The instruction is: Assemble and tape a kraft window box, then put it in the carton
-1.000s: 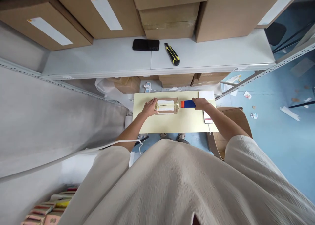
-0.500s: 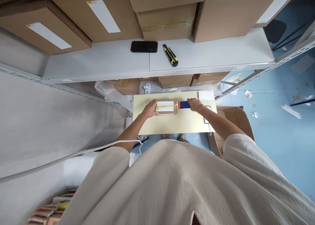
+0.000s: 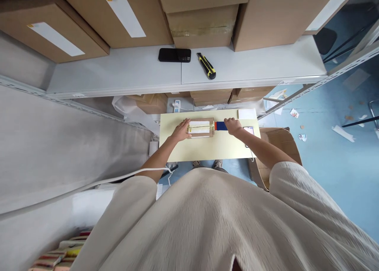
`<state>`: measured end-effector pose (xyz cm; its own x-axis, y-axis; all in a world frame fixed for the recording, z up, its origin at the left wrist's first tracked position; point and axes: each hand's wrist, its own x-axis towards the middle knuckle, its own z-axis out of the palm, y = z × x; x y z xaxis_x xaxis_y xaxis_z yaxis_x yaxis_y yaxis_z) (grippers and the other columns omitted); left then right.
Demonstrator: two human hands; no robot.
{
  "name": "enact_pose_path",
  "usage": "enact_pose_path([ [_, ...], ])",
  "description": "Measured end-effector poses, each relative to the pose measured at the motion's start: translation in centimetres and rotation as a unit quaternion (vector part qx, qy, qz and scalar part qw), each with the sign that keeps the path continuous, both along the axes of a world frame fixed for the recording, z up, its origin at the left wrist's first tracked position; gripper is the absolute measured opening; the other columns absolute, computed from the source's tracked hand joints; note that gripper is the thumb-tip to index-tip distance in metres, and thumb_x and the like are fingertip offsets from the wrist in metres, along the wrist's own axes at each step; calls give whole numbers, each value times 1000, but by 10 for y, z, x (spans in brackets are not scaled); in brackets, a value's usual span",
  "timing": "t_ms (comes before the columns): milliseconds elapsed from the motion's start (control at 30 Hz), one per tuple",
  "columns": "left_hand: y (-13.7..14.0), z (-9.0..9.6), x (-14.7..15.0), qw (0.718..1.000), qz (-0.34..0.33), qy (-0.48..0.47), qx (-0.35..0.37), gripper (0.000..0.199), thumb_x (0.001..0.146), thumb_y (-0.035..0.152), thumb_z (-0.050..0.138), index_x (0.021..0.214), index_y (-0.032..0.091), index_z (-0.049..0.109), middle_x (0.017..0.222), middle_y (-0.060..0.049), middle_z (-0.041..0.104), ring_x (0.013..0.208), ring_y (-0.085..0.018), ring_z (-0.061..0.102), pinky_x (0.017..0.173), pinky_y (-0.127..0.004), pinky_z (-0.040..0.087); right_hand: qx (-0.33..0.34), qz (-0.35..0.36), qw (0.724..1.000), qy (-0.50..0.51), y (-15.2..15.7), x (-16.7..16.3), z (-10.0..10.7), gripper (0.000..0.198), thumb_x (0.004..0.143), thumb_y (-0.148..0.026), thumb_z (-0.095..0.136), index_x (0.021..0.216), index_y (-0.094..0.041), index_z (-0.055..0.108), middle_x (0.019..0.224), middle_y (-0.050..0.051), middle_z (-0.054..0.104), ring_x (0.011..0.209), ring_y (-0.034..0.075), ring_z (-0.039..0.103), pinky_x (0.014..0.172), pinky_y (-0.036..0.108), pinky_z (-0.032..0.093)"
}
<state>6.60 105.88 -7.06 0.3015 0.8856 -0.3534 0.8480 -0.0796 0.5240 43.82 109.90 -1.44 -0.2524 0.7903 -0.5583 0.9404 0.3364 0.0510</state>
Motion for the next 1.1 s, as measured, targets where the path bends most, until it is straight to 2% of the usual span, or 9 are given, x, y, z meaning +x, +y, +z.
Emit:
enact_pose_path([
  [233,2,3,1,1000,-11,9,5,131,84,45,94,188,24,18,192,-16,27,178,-38,27,145,-48,27,25,-12,999,-24,-10,-19,-2,70,87,-8,81,154,-9,59,145,32,69,133,44,65,98,58,64],
  [367,2,5,1,1000,-15,18,8,135,83,51,96,188,23,15,193,-18,23,177,-41,28,144,-49,29,20,-17,999,-45,-20,-36,-10,58,95,-17,75,151,-7,64,144,35,69,136,51,65,98,70,62],
  [467,1,5,2,999,-9,37,-5,135,84,54,95,188,25,14,193,-16,22,178,-40,27,144,-48,29,-17,-55,998,-34,-25,-33,-19,59,93,-19,77,150,-7,64,142,33,72,136,48,68,96,62,64],
  [567,-2,3,2,999,-2,31,-7,133,85,54,94,188,26,15,194,-15,21,179,-39,25,144,-48,27,1,-146,989,13,-24,-7,-24,63,91,-20,81,149,-7,61,134,29,76,130,39,74,100,47,64],
  [700,-6,1,1,1000,18,-10,1,130,83,48,95,187,25,20,193,-16,23,178,-40,26,144,-51,26,-23,-302,948,99,-23,39,-25,59,90,-39,88,138,-12,66,113,21,83,99,35,84,81,41,67],
  [767,-7,2,1,999,29,-29,0,128,82,44,94,186,25,23,192,-17,27,179,-39,24,145,-51,26,-36,-355,918,172,-27,52,-23,53,90,-44,90,127,-13,70,100,16,84,77,30,82,67,37,66],
  [833,-9,3,1,998,36,-52,2,125,82,41,93,186,24,25,191,-17,30,179,-40,23,145,-51,26,-26,-387,889,245,-33,55,-21,49,87,-47,93,118,-15,71,94,14,83,67,26,79,57,34,63],
  [967,-6,5,6,991,80,-98,35,110,90,36,82,184,24,28,187,-15,38,176,-37,32,144,-49,29,11,-426,842,331,-38,44,-16,58,85,-57,96,119,-17,70,107,15,84,82,25,81,56,29,65],
  [1100,5,0,11,973,199,-99,56,88,99,34,69,180,19,39,179,-20,46,169,-38,43,141,-53,35,-3,-454,821,346,-30,23,-10,64,103,-72,70,133,-15,64,128,21,80,98,29,82,64,32,70],
])
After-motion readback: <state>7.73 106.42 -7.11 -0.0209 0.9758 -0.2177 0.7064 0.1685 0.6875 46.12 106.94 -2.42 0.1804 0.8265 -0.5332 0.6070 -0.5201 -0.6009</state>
